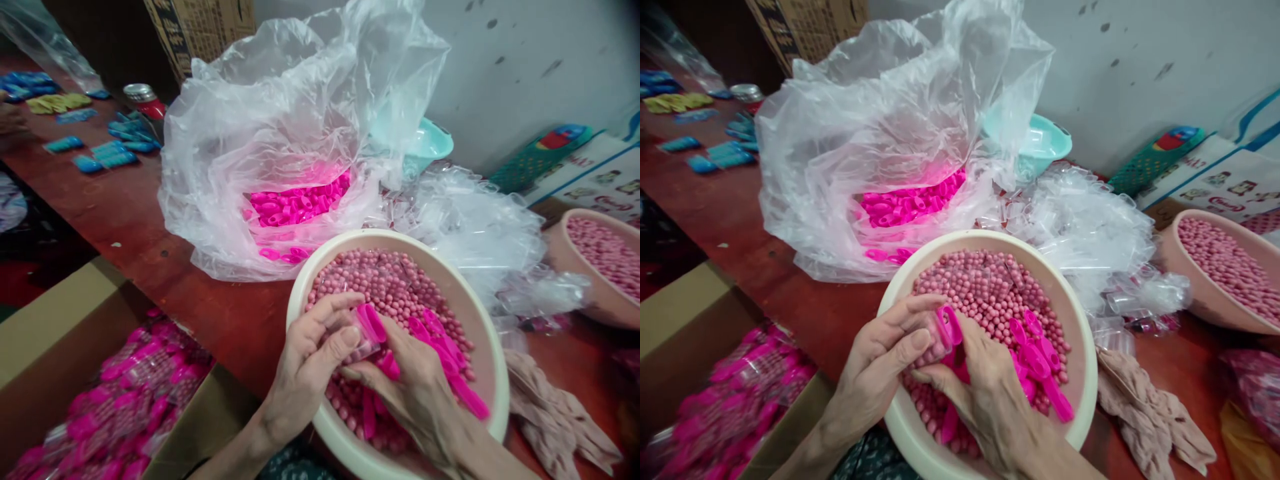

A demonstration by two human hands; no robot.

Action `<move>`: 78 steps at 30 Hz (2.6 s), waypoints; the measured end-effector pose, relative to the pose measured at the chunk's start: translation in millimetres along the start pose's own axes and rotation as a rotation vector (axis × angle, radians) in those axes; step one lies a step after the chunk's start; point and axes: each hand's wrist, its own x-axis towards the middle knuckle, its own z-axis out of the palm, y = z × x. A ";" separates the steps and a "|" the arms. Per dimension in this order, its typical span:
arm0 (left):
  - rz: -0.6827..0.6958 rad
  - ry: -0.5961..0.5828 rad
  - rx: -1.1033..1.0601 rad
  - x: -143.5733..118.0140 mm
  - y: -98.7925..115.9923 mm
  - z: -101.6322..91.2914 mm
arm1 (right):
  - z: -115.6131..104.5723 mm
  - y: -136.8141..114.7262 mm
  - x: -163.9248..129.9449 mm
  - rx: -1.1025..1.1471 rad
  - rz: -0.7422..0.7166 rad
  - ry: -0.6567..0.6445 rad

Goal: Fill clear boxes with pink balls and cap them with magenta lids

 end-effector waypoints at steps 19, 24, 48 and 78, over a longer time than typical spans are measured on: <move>0.053 0.100 0.164 0.8 -2.6 2.9 | -5.7 2.4 -1.0 0.225 0.030 0.260; 0.018 0.078 0.155 -1.1 -1.5 2.7 | -10.1 -4.4 -3.1 0.029 -0.038 0.388; 0.059 -0.049 0.535 -0.3 5.6 5.0 | -40.0 2.7 5.9 0.010 -0.044 -0.034; -0.187 -0.147 0.454 4.8 6.7 3.3 | -49.9 1.7 20.3 0.589 0.461 -0.131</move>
